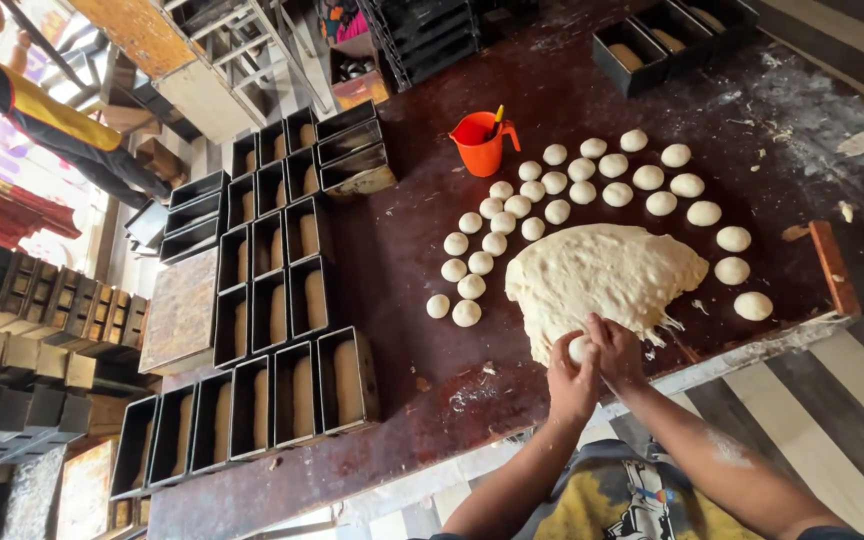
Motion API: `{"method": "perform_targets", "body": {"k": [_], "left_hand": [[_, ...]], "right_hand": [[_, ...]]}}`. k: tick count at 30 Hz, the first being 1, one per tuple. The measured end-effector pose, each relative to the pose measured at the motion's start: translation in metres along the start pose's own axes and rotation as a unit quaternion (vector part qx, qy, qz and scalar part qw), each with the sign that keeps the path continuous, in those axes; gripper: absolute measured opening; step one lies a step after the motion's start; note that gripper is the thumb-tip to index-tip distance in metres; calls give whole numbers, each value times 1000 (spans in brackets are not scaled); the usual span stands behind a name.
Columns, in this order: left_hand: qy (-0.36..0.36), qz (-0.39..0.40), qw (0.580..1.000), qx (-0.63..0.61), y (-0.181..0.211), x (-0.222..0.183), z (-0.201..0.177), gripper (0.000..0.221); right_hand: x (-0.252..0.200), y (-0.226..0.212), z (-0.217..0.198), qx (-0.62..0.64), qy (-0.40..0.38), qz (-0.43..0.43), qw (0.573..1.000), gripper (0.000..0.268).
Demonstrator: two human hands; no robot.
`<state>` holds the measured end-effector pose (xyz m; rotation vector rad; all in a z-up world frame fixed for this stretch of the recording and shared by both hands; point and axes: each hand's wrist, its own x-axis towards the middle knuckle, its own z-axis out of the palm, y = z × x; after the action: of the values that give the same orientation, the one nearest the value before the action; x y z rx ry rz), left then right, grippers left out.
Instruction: Portioning and shaping dough into small bread rolls and placing them into baking pans.
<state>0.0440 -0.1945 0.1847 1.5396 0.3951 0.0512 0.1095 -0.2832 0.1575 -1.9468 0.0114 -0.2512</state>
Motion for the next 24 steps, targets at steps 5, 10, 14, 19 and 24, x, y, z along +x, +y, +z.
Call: {"method": "perform_targets", "body": {"k": [5, 10, 14, 19, 24], "left_hand": [[40, 269, 961, 50, 22, -3, -14, 44], [16, 15, 1000, 13, -14, 57, -68, 39], [73, 13, 995, 70, -56, 46, -173, 25], [303, 208, 785, 498, -114, -20, -190, 26], [246, 412, 766, 429, -113, 13, -168, 26]], "right_hand": [[-5, -2, 9, 159, -54, 107, 980, 54], [-12, 30, 40, 192, -216, 176, 941, 36], [-30, -9, -2, 112, -468, 163, 861, 46], [-2, 120, -20, 39, -346, 66, 935, 70], [-23, 85, -10, -252, -308, -4, 917, 84]]}}
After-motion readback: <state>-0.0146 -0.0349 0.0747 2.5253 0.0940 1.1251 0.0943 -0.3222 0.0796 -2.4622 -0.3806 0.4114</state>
